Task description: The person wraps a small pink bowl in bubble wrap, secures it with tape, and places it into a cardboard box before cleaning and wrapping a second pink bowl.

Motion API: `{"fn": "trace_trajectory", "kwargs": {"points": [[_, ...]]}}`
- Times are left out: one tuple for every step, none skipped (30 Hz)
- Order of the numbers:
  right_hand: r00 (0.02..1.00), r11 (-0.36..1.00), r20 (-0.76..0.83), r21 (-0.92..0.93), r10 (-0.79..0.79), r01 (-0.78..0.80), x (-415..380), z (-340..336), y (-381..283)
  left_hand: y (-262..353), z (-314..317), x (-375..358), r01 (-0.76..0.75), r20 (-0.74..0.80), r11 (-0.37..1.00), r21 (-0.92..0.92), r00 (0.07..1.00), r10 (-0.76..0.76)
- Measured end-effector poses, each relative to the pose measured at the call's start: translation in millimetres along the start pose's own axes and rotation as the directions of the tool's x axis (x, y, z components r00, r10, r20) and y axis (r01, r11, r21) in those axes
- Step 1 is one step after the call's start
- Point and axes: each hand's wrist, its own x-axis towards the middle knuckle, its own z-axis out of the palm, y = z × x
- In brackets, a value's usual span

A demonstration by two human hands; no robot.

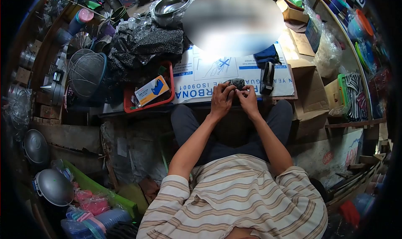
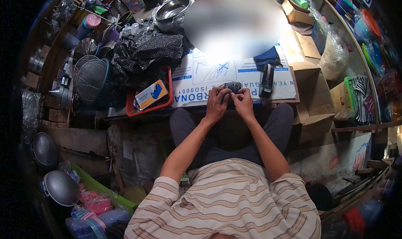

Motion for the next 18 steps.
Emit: {"fn": "trace_trajectory", "kwargs": {"points": [[1.000, 1.000, -0.001, -0.001, 0.000, 0.000, -0.1, 0.0, 1.1, -0.6, 0.2, 0.1, 0.000, 0.014, 1.000, 0.012, 1.000, 0.000], [1.000, 1.000, -0.021, -0.011, -0.012, 0.012, -0.7, 0.9, 2.2, -1.2, 0.5, 0.2, 0.000, 0.027, 1.000, 0.025, 1.000, 0.000], [0.999, 1.000, -0.040, -0.021, -0.024, 0.023, -0.8, 1.8, 5.9, 0.7, 0.6, 1.0, -0.001, 0.027, 1.000, 0.024, 1.000, 0.000], [0.999, 0.999, -0.041, -0.022, -0.025, 0.024, 0.3, 3.1, 14.5, 3.6, 0.9, 2.0, 0.026, 0.023, 1.000, 0.006, 0.999, -0.027], [0.998, 0.998, -0.045, 0.021, -0.054, 0.055, 1.8, 4.8, 22.9, 5.9, 0.6, 3.3, 0.054, 0.017, 0.998, -0.011, 0.998, -0.054], [0.995, 0.994, -0.048, 0.064, -0.084, 0.087, 0.8, 5.6, 22.1, 5.9, 0.4, 3.7, 0.054, 0.015, 0.998, -0.011, 0.998, -0.054], [0.995, 0.994, -0.048, 0.063, -0.084, 0.087, -1.1, 6.5, 21.7, 5.9, 0.3, 3.9, 0.066, 0.014, 0.998, -0.015, 0.998, -0.066], [0.997, 0.995, -0.036, 0.077, -0.067, 0.070, -3.9, 8.1, 21.8, 6.3, 1.0, 4.0, 0.077, 0.016, 0.997, -0.020, 0.997, -0.077], [0.998, 0.995, -0.026, 0.091, -0.049, 0.051, -5.9, 8.6, 23.1, 5.3, 2.6, 3.5, 0.077, 0.018, 0.997, -0.023, 0.997, -0.076], [0.998, 0.995, -0.030, 0.091, -0.047, 0.049, -6.5, 9.0, 23.8, 3.7, 3.2, 3.3, 0.082, 0.017, 0.996, -0.028, 0.996, -0.082], [0.996, 0.996, -0.052, 0.048, -0.070, 0.072, -6.0, 10.6, 24.0, 2.2, 3.6, 3.3, 0.087, 0.014, 0.996, -0.032, 0.996, -0.087], [0.993, 0.995, -0.070, 0.004, -0.095, 0.095, -5.3, 12.5, 23.8, 3.1, 2.6, 4.0, 0.086, 0.014, 0.996, -0.031, 0.996, -0.086], [0.993, 0.995, -0.070, 0.005, -0.097, 0.097, -4.9, 14.9, 23.3, 4.2, 1.4, 4.7, 0.105, 0.014, 0.994, -0.034, 0.994, -0.105], [0.988, 0.992, -0.096, -0.017, -0.122, 0.121, -4.8, 17.7, 22.8, 5.2, 0.0, 5.4, 0.124, 0.014, 0.992, -0.036, 0.992, -0.124], [0.981, 0.989, -0.120, -0.039, -0.149, 0.146, -4.0, 20.0, 22.9, 4.3, -0.8, 5.7, 0.122, 0.011, 0.992, -0.035, 0.992, -0.122], [0.981, 0.988, -0.119, -0.039, -0.153, 0.149, -3.1, 22.1, 22.9, 3.2, -1.9, 6.0, 0.128, 0.014, 0.991, -0.042, 0.992, -0.127], [0.974, 0.984, -0.140, -0.042, -0.178, 0.174, -2.5, 24.7, 23.3, 2.2, -2.7, 6.1, 0.134, 0.018, 0.990, -0.048, 0.991, -0.133], [0.966, 0.979, -0.161, -0.045, -0.201, 0.197, -2.0, 26.8, 24.5, 0.7, -2.9, 5.2, 0.133, 0.016, 0.990, -0.046, 0.991, -0.132]]}}
